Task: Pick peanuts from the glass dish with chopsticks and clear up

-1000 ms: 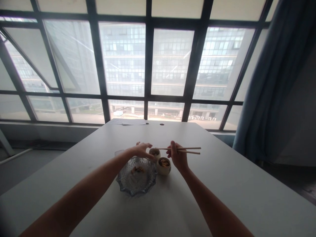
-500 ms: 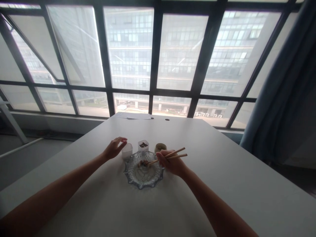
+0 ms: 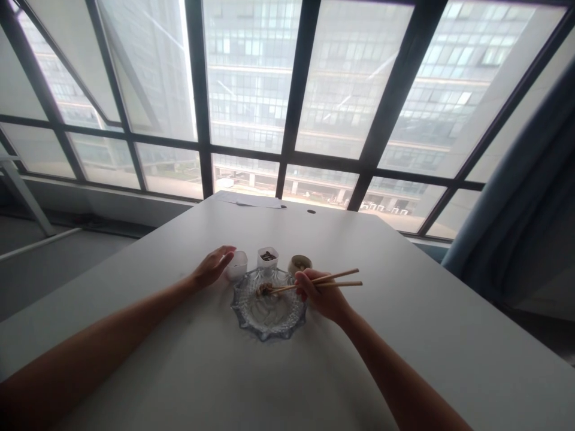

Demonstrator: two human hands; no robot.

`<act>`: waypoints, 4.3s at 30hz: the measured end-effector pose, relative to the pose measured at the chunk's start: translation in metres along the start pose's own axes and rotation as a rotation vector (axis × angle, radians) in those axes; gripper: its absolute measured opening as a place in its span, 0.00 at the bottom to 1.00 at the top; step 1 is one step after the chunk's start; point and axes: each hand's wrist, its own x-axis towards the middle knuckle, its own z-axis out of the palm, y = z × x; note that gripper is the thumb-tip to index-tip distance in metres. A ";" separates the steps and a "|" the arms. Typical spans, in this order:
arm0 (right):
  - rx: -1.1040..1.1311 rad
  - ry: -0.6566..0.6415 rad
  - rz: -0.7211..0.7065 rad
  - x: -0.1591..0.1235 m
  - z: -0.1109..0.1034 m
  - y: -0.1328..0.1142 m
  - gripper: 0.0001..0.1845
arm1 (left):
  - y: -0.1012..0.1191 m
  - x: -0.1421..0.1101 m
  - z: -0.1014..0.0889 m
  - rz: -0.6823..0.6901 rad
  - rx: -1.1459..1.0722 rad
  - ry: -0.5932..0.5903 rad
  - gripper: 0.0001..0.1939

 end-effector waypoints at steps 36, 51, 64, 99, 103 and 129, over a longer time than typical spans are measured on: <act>0.650 0.593 0.367 -0.068 0.032 0.013 0.27 | 0.007 0.001 -0.005 -0.045 -0.017 -0.109 0.40; 0.599 0.623 0.314 -0.065 0.028 0.009 0.30 | 0.005 -0.006 -0.008 -0.045 0.021 -0.160 0.45; 0.554 0.607 0.276 -0.065 0.029 0.005 0.32 | 0.007 -0.008 -0.004 0.018 0.045 -0.089 0.37; 0.438 0.863 -0.086 -0.026 -0.048 -0.005 0.32 | 0.160 0.078 0.059 0.323 0.294 -0.576 0.41; 0.442 0.897 -0.086 -0.023 -0.071 -0.001 0.30 | 0.183 0.078 0.088 0.324 0.379 -0.841 0.44; 0.050 0.277 -0.031 -0.038 -0.018 -0.035 0.29 | 0.055 0.043 -0.006 0.157 0.055 0.009 0.23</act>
